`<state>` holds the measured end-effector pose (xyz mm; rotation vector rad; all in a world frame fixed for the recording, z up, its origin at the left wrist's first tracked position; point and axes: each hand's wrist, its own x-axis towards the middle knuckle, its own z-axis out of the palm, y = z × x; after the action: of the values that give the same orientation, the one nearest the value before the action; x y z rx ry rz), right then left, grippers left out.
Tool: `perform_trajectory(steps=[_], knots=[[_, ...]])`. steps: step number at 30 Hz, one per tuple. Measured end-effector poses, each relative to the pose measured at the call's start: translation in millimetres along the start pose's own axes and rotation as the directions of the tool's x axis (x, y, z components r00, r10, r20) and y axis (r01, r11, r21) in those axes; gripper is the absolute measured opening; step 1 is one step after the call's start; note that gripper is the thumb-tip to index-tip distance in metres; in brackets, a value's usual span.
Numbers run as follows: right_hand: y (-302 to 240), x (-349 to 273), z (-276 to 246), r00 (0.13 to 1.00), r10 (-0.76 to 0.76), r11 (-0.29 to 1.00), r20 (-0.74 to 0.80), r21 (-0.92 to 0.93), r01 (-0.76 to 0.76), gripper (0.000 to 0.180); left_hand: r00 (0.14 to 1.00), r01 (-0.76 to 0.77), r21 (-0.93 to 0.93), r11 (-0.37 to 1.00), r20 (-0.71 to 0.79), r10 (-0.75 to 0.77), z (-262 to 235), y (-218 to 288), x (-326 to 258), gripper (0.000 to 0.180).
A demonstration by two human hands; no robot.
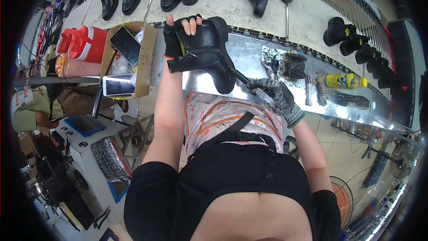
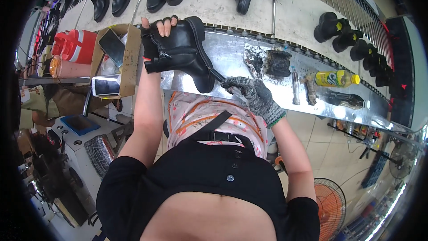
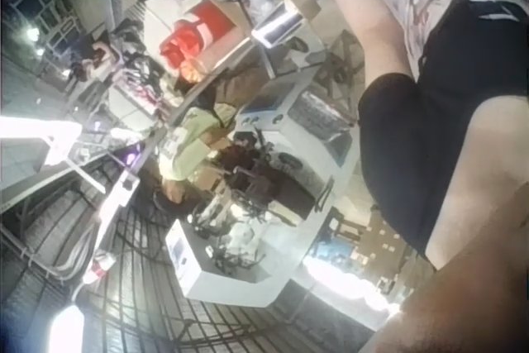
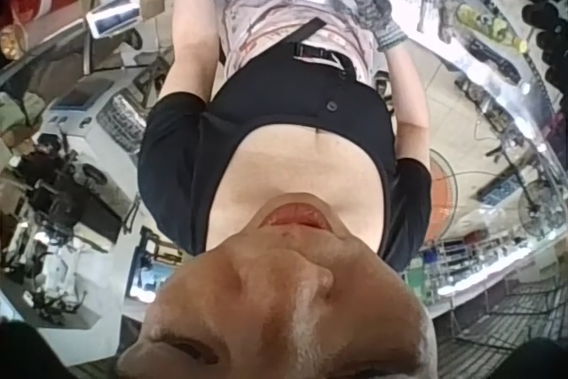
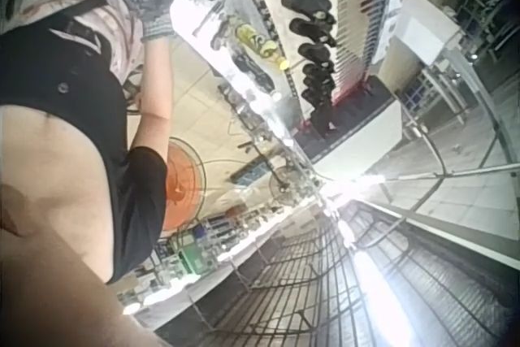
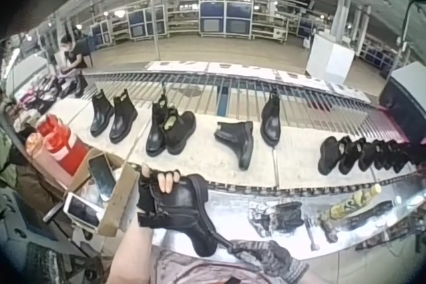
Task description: Polishing and cleaning black leather boots on a manufacturing line using a brush and liquid cleaner.
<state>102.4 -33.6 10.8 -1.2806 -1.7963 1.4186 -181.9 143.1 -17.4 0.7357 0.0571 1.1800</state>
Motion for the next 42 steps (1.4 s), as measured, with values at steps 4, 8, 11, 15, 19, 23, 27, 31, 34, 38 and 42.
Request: perform_trajectory(steps=[4, 8, 11, 15, 19, 23, 27, 31, 34, 38, 42], knots=[[1.9, -11.8, 5.8, 0.997, -0.075, 0.997, -0.015, 0.007, 0.075, 0.04, 0.991, 0.033, -0.036, 0.999, -0.131, -0.037, -10.3, 1.8, -0.3, 0.072], [10.4, -27.0, 18.3, 0.988, 0.127, 0.982, -0.083, 0.149, -0.114, 0.032, 0.969, 0.069, 0.009, 0.998, -0.237, -0.065, -29.6, 0.7, 5.7, 0.077], [29.2, -30.8, 29.3, 0.916, 0.392, 0.582, -0.083, 0.794, -0.177, 0.037, 0.952, 0.012, 0.147, 0.989, -0.304, 0.034, -48.5, -7.7, 14.6, 0.081], [58.2, -25.3, 42.3, 0.889, 0.454, 0.215, -0.058, 0.975, -0.046, 0.071, 0.898, -0.156, 0.424, 0.892, -0.315, 0.306, -61.1, -33.5, 16.9, 0.069], [67.2, -24.7, 47.6, 0.897, 0.432, 0.242, -0.087, 0.97, -0.022, 0.094, 0.826, 0.097, 0.969, 0.229, -0.207, 0.524, -55.0, -42.2, 10.4, 0.057], [58.0, -32.8, 47.7, 0.864, 0.475, 0.329, -0.166, 0.944, 0.0, 0.092, 0.835, 0.163, 0.98, 0.117, -0.2, 0.513, -45.6, -27.7, 5.3, 0.055], [49.5, -33.5, 38.1, 0.882, 0.435, 0.385, -0.183, 0.923, 0.001, 0.088, 0.846, 0.138, 0.989, -0.059, -0.087, 0.525, -36.3, -20.4, -8.9, 0.051], [38.5, -35.4, 32.3, 0.831, 0.506, 0.459, -0.231, 0.888, -0.033, 0.084, 0.818, 0.293, 0.934, -0.205, -0.134, 0.559, -22.5, -17.8, -32.7, 0.069], [31.7, -33.5, 34.0, 0.816, 0.495, 0.51, -0.301, 0.86, 0.008, 0.082, 0.845, 0.328, 0.911, -0.248, -0.166, 0.508, -7.9, -13.7, -54.7, 0.078], [32.9, -28.5, 38.4, 0.773, 0.514, 0.541, -0.371, 0.84, 0.043, 0.075, 0.845, 0.324, 0.893, -0.311, -0.126, 0.519, 16.3, -18.1, -76.0, 0.081], [38.0, -31.0, 40.6, 0.788, 0.43, 0.641, -0.44, 0.764, 0.077, 0.04, 0.837, 0.348, 0.912, -0.216, -0.199, 0.51, 46.3, -24.1, -89.7, 0.081]])
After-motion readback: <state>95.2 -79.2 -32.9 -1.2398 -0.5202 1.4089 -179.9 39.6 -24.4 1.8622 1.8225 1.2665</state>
